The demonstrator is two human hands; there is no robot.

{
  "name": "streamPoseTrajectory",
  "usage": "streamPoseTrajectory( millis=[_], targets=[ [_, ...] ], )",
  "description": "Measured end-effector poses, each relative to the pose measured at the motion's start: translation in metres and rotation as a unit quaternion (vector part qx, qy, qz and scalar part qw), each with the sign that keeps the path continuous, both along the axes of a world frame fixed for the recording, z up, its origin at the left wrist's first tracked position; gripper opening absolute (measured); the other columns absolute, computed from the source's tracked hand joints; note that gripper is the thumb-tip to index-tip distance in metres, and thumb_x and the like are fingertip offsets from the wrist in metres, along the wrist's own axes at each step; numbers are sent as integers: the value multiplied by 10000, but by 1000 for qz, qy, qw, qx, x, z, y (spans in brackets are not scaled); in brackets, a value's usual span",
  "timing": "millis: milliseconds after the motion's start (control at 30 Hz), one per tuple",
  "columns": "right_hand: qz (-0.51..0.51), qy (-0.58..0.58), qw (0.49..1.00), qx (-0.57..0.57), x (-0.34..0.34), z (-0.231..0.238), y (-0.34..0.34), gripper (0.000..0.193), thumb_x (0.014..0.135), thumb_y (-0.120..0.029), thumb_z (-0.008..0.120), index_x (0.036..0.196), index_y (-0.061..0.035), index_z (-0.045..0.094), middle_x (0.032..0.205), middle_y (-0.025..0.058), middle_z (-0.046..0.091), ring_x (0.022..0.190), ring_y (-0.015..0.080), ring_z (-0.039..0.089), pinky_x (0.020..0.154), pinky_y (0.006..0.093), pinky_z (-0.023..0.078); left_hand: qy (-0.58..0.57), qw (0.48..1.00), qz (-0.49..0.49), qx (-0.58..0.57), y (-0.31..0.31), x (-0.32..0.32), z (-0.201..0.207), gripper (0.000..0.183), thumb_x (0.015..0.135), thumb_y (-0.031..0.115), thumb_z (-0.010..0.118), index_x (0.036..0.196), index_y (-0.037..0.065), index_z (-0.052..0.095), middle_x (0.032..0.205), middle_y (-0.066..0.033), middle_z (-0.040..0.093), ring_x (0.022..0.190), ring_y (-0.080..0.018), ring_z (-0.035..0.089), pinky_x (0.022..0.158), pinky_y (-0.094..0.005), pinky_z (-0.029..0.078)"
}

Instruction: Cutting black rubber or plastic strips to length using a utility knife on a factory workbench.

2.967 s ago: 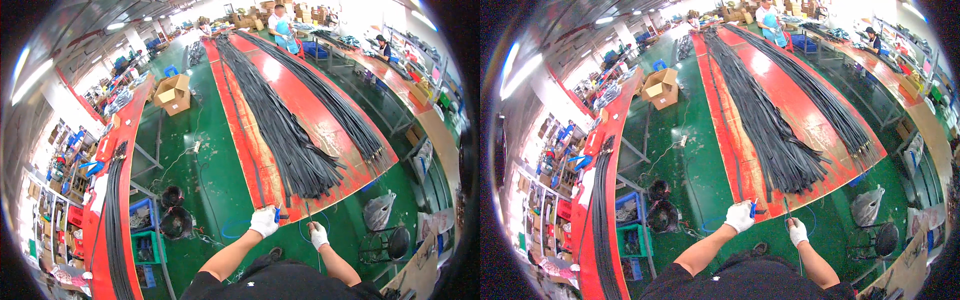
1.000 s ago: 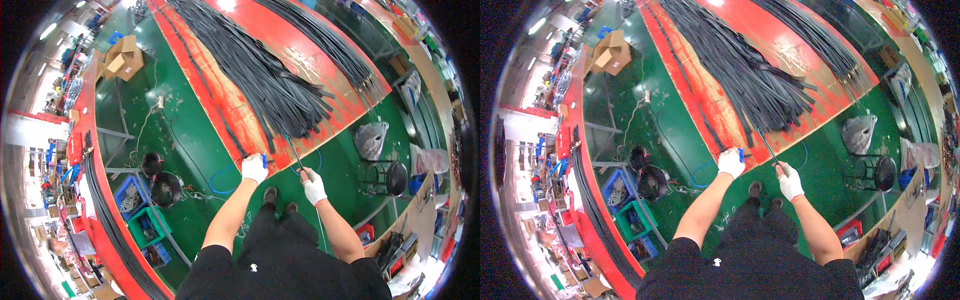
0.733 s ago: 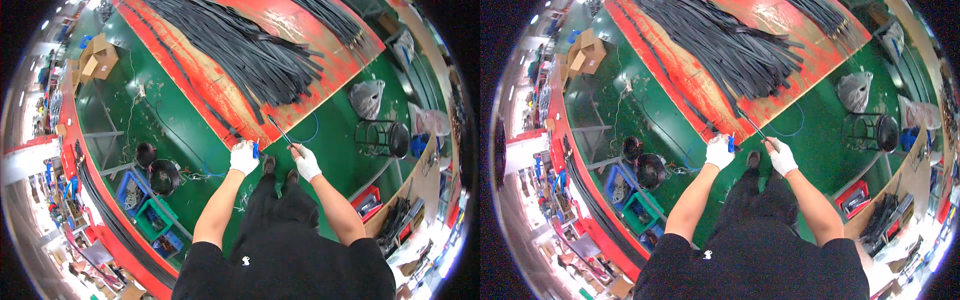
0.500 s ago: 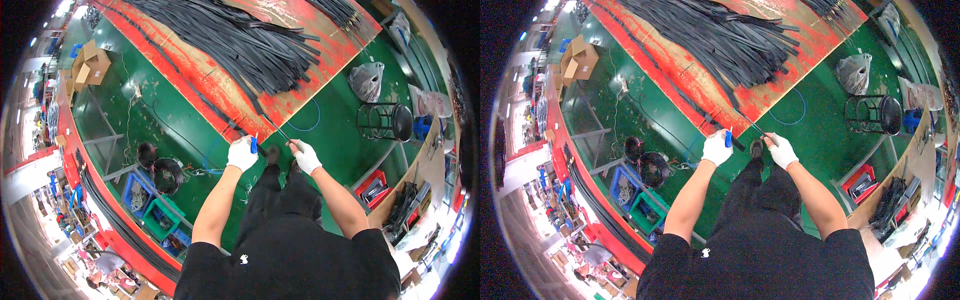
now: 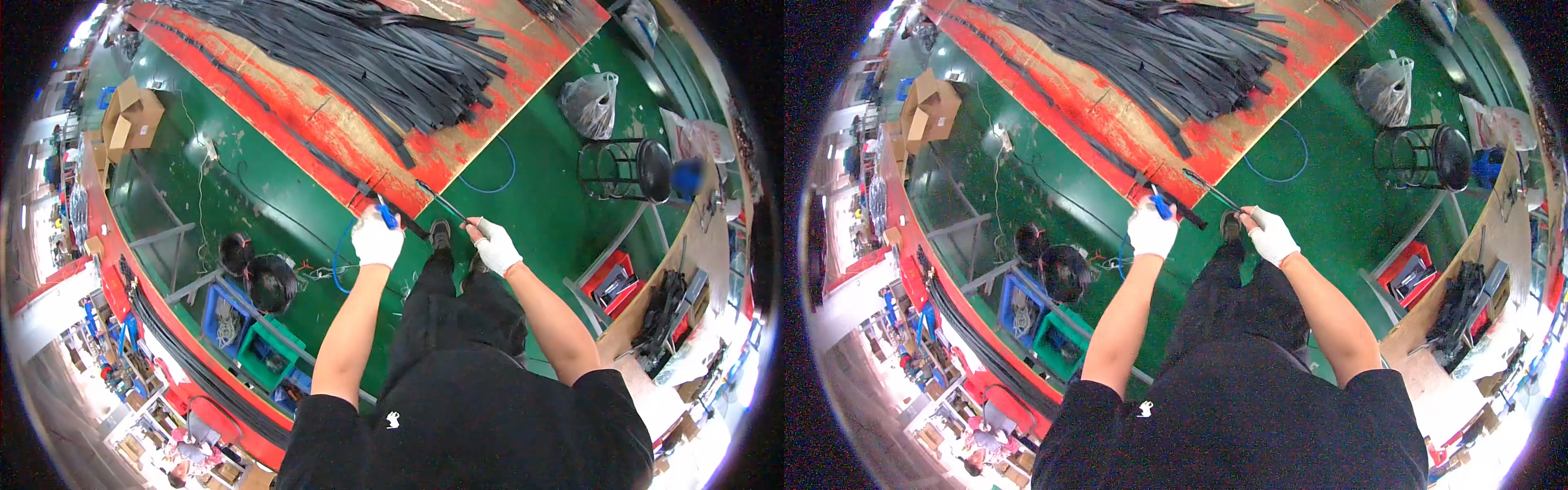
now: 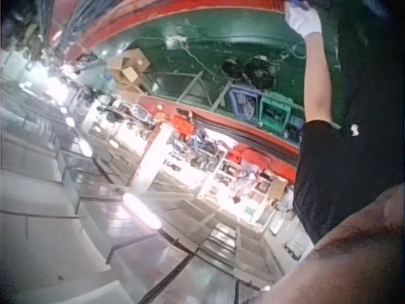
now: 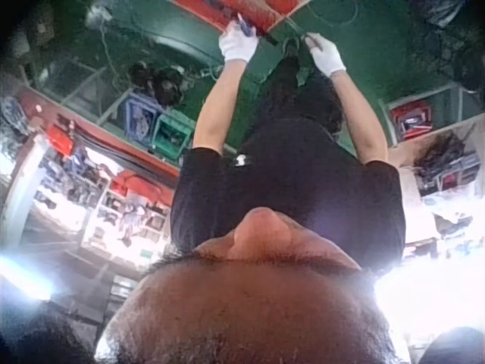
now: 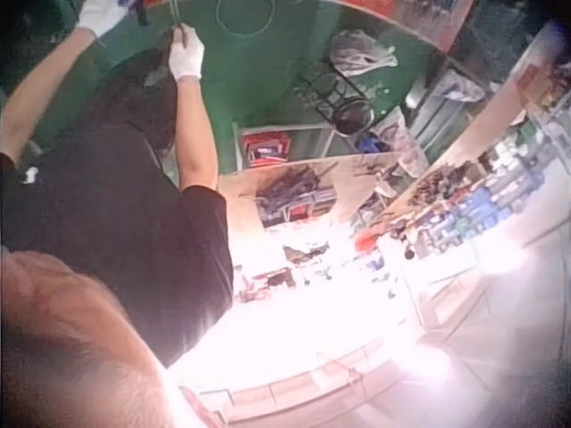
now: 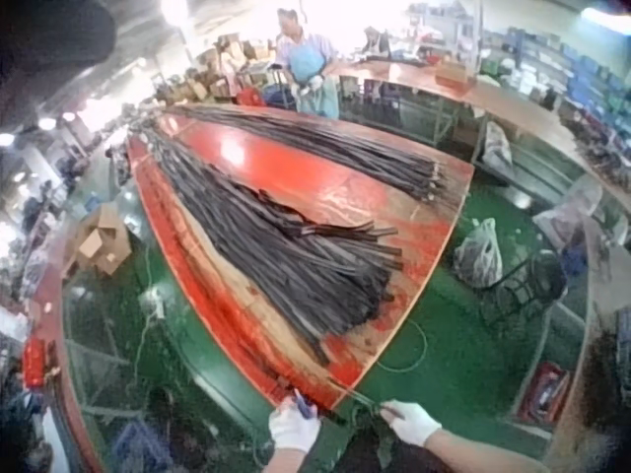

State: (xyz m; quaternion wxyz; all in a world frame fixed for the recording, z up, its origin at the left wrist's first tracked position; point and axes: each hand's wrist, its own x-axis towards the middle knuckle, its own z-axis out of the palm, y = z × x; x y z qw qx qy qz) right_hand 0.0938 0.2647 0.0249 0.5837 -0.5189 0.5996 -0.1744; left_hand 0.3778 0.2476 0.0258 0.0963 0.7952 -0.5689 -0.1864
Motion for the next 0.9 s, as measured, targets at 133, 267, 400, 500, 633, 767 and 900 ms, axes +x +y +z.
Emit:
streamPoseTrajectory(
  millis=[133,267,400,500,633,767,900],
  targets=[
    [1,-21,1000,19,-1,-9,3,340,1089,-240,584,1302,7,680,1075,152,764,995,217,697,935,341,527,-45,999,23,13,-32,13,-27,418,816,366,856,1021,46,680,1002,-201,737,968,-395,729,905,-499,564],
    [-7,-35,999,22,-12,-21,9,335,1089,-234,585,1299,6,685,1105,157,772,1012,207,705,935,340,528,-99,994,-40,7,-65,36,-33,459,853,387,826,1102,34,672,1008,-185,730,1017,-393,708,940,-496,546],
    [-23,-52,998,-5,-3,-44,12,261,1088,-206,599,1225,-17,715,873,-5,599,804,105,512,759,272,464,-99,993,-64,22,-105,68,-32,539,860,431,822,1180,33,648,1121,-215,740,1067,-420,715,953,-510,564],
    [3,0,1000,1,4,-51,6,327,1079,-245,606,1295,-17,695,1021,155,721,939,264,673,872,340,527,-110,993,-34,2,-98,60,-39,519,857,394,828,1181,33,644,1106,-216,738,1061,-417,716,946,-506,566],
    [3,17,1000,-13,-2,-74,21,349,1068,-249,621,1321,-18,690,1121,235,758,1025,352,743,916,374,552,-79,995,-30,-48,-68,34,-35,481,851,317,833,1190,41,634,1073,-208,733,1030,-412,718,913,-502,568],
    [11,12,1000,-11,-12,-92,38,342,1071,-235,619,1321,-14,694,1122,239,757,1029,350,745,914,371,554,-16,994,-103,-41,-30,32,-41,564,849,253,834,1321,58,594,1114,-208,718,1000,-416,709,890,-487,566],
    [22,4,999,27,-18,-98,55,350,1080,-247,609,1332,-18,688,1112,229,759,1023,333,738,922,371,544,14,990,-138,5,-15,23,-39,597,824,231,865,1320,45,589,1093,-201,714,982,-402,708,881,-480,567]
  ],
)
